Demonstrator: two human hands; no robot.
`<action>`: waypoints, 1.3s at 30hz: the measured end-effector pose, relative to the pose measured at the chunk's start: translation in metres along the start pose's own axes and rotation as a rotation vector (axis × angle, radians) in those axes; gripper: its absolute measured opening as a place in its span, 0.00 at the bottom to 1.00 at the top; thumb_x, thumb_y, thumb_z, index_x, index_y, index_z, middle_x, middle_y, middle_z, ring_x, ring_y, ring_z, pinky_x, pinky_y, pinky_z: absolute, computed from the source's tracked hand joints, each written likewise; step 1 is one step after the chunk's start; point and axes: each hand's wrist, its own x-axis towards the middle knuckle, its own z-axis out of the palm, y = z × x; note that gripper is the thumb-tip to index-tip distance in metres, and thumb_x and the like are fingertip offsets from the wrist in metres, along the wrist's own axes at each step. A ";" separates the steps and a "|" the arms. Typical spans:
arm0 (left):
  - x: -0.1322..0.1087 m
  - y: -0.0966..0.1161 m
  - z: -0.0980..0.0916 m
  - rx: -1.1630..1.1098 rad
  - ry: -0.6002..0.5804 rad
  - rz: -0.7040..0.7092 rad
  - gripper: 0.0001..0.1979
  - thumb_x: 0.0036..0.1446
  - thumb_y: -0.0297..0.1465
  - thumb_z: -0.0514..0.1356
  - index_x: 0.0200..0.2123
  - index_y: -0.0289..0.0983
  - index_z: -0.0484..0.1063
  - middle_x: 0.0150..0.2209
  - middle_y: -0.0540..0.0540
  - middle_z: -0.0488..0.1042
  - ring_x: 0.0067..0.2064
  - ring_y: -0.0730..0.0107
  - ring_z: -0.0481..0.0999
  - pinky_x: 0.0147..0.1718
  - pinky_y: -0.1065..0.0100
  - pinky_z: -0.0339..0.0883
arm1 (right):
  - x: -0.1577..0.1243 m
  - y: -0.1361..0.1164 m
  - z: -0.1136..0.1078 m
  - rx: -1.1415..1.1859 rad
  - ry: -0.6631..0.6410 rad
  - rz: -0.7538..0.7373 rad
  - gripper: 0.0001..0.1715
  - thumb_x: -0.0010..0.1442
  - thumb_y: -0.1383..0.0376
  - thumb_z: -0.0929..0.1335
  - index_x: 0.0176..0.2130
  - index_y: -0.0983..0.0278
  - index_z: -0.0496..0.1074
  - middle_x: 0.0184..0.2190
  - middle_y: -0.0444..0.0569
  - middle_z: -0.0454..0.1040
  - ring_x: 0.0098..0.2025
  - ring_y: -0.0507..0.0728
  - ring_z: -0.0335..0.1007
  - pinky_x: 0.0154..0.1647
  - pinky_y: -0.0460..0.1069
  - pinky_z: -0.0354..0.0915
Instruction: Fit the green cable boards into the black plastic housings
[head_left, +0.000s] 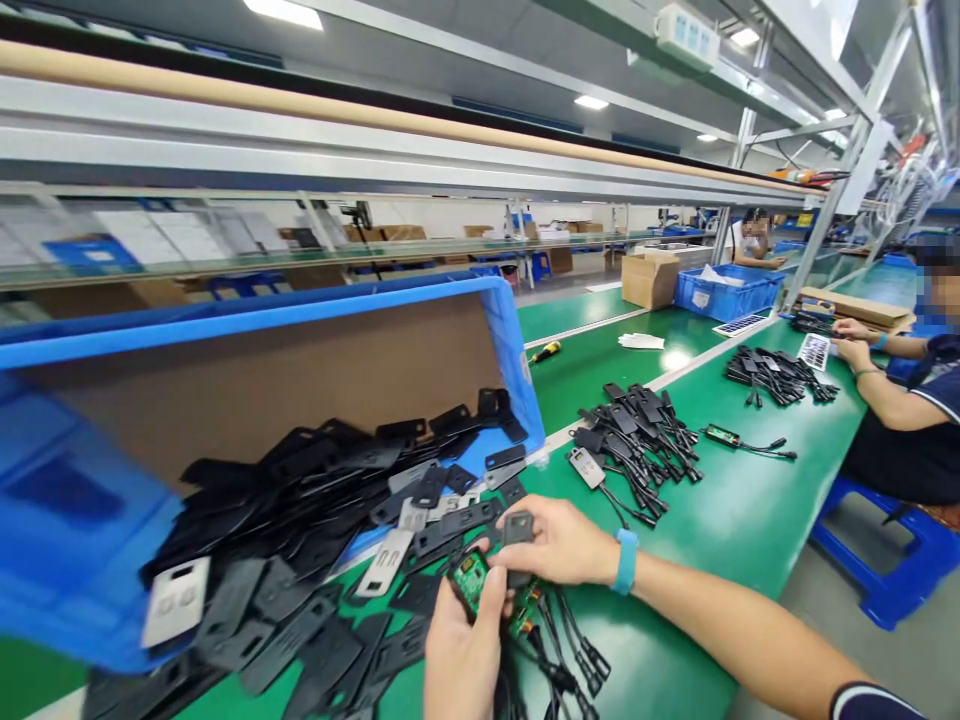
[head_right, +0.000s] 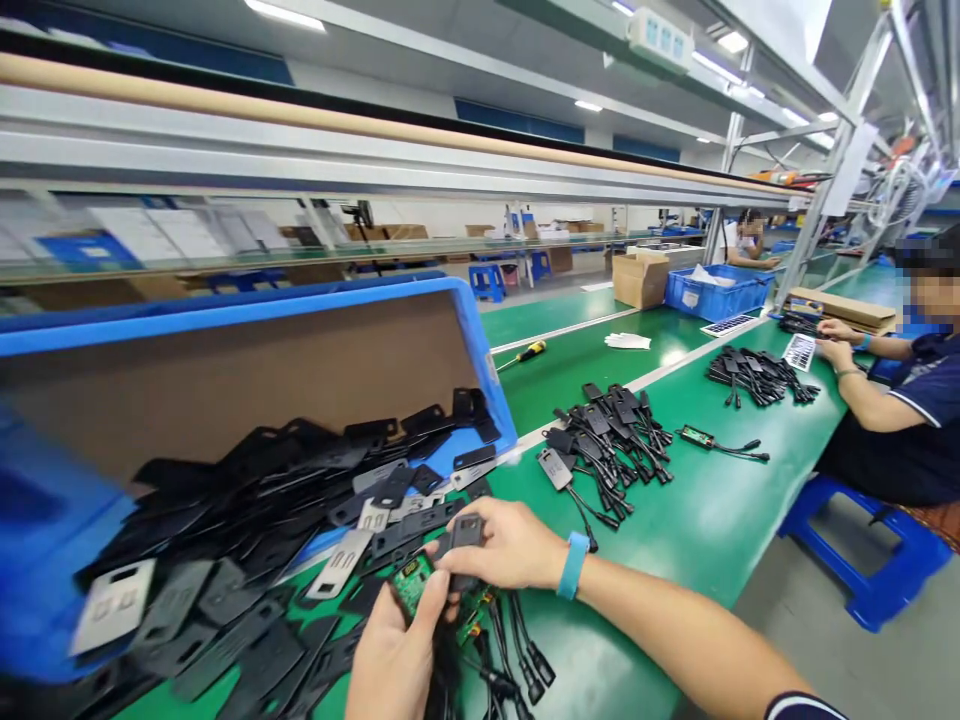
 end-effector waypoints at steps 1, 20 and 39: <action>0.000 0.000 -0.001 0.017 -0.016 -0.016 0.31 0.43 0.46 0.72 0.49 0.38 0.74 0.38 0.47 0.76 0.31 0.69 0.70 0.31 0.68 0.66 | -0.002 0.000 0.003 0.051 -0.048 -0.001 0.22 0.58 0.58 0.73 0.49 0.62 0.67 0.37 0.45 0.76 0.36 0.54 0.74 0.36 0.48 0.70; -0.009 0.010 -0.002 -0.432 -0.155 -0.293 0.22 0.45 0.33 0.74 0.45 0.37 0.77 0.35 0.47 0.78 0.36 0.68 0.75 0.36 0.70 0.69 | -0.021 -0.012 0.002 -0.159 -0.110 -0.347 0.49 0.49 0.61 0.78 0.63 0.61 0.57 0.56 0.55 0.69 0.52 0.59 0.71 0.56 0.55 0.67; -0.017 0.003 -0.001 -0.446 -0.325 -0.238 0.14 0.51 0.31 0.68 0.42 0.36 0.75 0.31 0.48 0.72 0.34 0.68 0.69 0.36 0.68 0.62 | -0.027 -0.020 -0.004 -0.680 -0.307 -0.583 0.49 0.56 0.67 0.72 0.69 0.62 0.50 0.63 0.59 0.62 0.61 0.67 0.59 0.60 0.65 0.61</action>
